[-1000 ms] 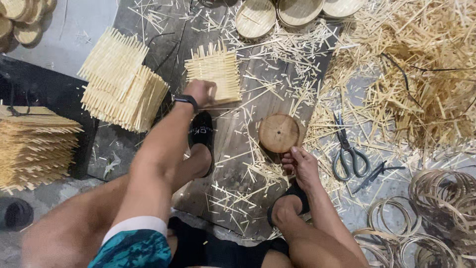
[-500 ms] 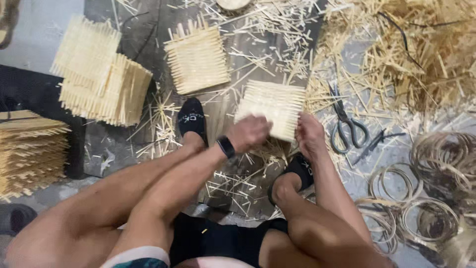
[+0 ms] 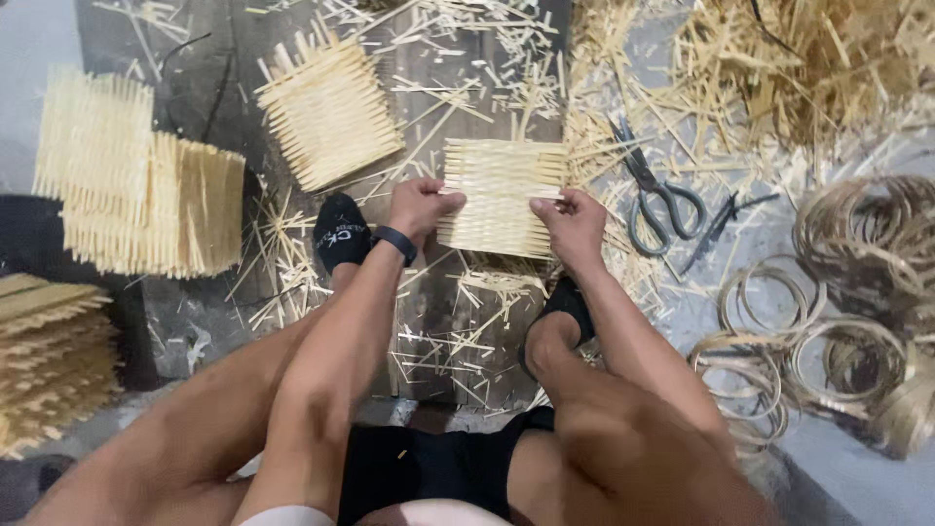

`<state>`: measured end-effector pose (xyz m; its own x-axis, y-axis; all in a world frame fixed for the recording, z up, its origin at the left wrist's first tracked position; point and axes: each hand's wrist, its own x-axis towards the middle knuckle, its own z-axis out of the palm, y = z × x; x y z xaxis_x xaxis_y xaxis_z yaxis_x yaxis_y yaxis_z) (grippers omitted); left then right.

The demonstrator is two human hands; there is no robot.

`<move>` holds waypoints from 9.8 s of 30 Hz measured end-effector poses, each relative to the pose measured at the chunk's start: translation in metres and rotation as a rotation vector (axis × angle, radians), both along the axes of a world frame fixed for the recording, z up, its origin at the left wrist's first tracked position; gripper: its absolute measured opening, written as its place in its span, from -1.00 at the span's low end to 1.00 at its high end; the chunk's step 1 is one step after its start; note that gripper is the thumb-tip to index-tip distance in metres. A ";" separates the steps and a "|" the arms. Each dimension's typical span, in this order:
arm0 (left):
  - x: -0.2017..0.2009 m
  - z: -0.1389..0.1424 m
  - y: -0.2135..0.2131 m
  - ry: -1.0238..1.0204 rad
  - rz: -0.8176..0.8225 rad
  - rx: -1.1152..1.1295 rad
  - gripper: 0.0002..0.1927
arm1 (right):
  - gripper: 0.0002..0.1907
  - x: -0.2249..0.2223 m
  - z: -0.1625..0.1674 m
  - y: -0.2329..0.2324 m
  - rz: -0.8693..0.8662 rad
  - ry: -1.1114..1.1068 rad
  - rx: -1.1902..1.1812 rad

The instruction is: The person sits on the floor and repeatedly picks up small bamboo bowls, places them on a wooden block, and trims the rim with shears. Finished bowls are set aside, and the process continues with multiple units.

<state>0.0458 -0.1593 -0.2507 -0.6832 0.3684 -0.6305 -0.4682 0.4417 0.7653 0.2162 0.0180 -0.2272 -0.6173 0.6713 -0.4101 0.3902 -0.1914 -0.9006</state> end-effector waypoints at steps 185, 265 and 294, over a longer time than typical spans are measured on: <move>0.052 0.170 -0.008 1.034 -0.821 0.057 -0.85 | -0.55 0.118 0.287 0.148 0.803 -0.887 0.918; 0.107 0.175 0.019 0.888 -0.576 -0.023 -0.14 | -0.41 0.115 0.145 0.072 0.684 -0.532 1.180; 0.104 0.187 0.025 0.891 -0.536 -0.025 -0.28 | -0.68 0.092 0.151 0.081 0.795 -0.640 1.058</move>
